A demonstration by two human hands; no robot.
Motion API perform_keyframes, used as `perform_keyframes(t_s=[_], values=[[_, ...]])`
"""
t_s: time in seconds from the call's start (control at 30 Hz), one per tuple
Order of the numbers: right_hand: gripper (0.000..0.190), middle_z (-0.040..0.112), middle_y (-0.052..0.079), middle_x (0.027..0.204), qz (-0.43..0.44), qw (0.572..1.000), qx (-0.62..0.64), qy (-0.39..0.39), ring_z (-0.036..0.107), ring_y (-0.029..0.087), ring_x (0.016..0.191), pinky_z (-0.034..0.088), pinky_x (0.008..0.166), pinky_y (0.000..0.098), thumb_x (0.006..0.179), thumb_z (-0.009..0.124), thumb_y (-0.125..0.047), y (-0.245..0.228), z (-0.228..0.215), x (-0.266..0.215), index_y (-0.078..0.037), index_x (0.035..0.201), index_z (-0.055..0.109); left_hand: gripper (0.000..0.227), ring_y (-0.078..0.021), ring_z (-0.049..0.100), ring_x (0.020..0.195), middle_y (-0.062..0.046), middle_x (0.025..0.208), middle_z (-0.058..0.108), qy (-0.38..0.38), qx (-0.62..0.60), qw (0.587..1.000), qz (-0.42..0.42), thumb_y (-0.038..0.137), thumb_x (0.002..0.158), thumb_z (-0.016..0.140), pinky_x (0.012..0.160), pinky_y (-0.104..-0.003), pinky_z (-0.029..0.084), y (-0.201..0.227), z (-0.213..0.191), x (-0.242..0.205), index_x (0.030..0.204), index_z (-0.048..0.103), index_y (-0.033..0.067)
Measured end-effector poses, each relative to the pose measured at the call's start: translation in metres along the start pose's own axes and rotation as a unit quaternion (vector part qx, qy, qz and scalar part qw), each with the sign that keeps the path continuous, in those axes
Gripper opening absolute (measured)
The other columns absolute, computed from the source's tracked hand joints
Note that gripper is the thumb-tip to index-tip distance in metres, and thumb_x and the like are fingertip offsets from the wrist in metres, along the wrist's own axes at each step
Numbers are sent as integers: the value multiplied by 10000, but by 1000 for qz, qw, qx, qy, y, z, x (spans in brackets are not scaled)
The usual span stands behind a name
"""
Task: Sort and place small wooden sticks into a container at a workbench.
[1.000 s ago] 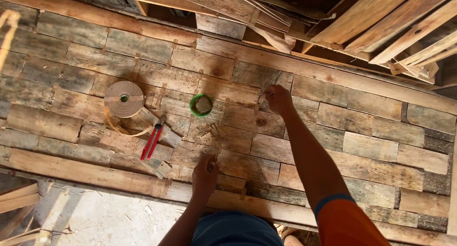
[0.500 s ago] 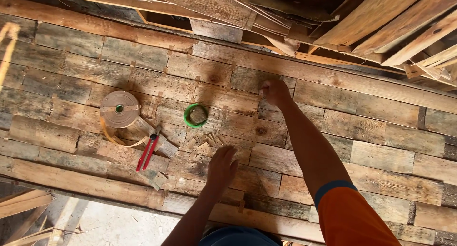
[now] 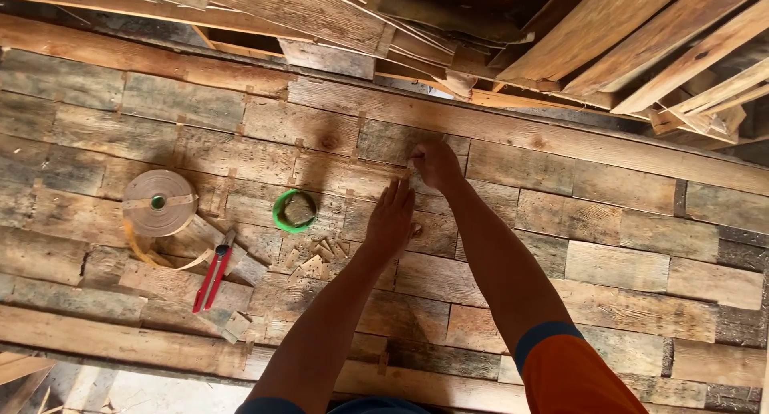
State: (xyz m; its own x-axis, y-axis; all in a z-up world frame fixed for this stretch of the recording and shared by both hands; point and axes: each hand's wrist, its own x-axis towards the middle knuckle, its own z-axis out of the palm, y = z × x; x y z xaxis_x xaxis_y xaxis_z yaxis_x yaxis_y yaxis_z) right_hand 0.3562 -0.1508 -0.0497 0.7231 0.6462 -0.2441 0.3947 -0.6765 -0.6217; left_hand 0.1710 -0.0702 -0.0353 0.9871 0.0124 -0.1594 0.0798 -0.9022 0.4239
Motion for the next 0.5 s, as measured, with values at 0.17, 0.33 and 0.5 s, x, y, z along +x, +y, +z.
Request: perform_keyframes(t_s=[0.17, 0.33, 0.5], values=[[130, 718, 131, 908, 0, 1000, -6, 4, 698, 309, 868, 543, 786, 468, 891, 792, -199, -2, -1, -1, -76, 878, 751, 910, -448, 179, 1552, -210, 1680, 151, 1, 21, 1000, 3, 444, 879, 756, 1268, -478, 211, -2, 3, 11, 1539, 353, -36], [139, 698, 133, 907, -25, 999, 10, 35, 687, 318, 876, 543, 786, 472, 861, 807, -184, 1, 1, -4, -67, 866, 732, 900, -462, 200, 1534, -174, 1701, 120, -49, 52, 997, -7, 501, 912, 720, 1260, -477, 230, -1, -1, 18, 1570, 338, 21], [132, 683, 145, 941, -57, 997, -5, 52, 667, 342, 922, 535, 812, 483, 868, 806, -176, 2, 2, -8, -73, 885, 725, 896, -472, 217, 1514, -183, 1697, 130, -39, 61, 997, -6, 485, 907, 725, 1225, -479, 275, -2, -1, 21, 1570, 335, 24]])
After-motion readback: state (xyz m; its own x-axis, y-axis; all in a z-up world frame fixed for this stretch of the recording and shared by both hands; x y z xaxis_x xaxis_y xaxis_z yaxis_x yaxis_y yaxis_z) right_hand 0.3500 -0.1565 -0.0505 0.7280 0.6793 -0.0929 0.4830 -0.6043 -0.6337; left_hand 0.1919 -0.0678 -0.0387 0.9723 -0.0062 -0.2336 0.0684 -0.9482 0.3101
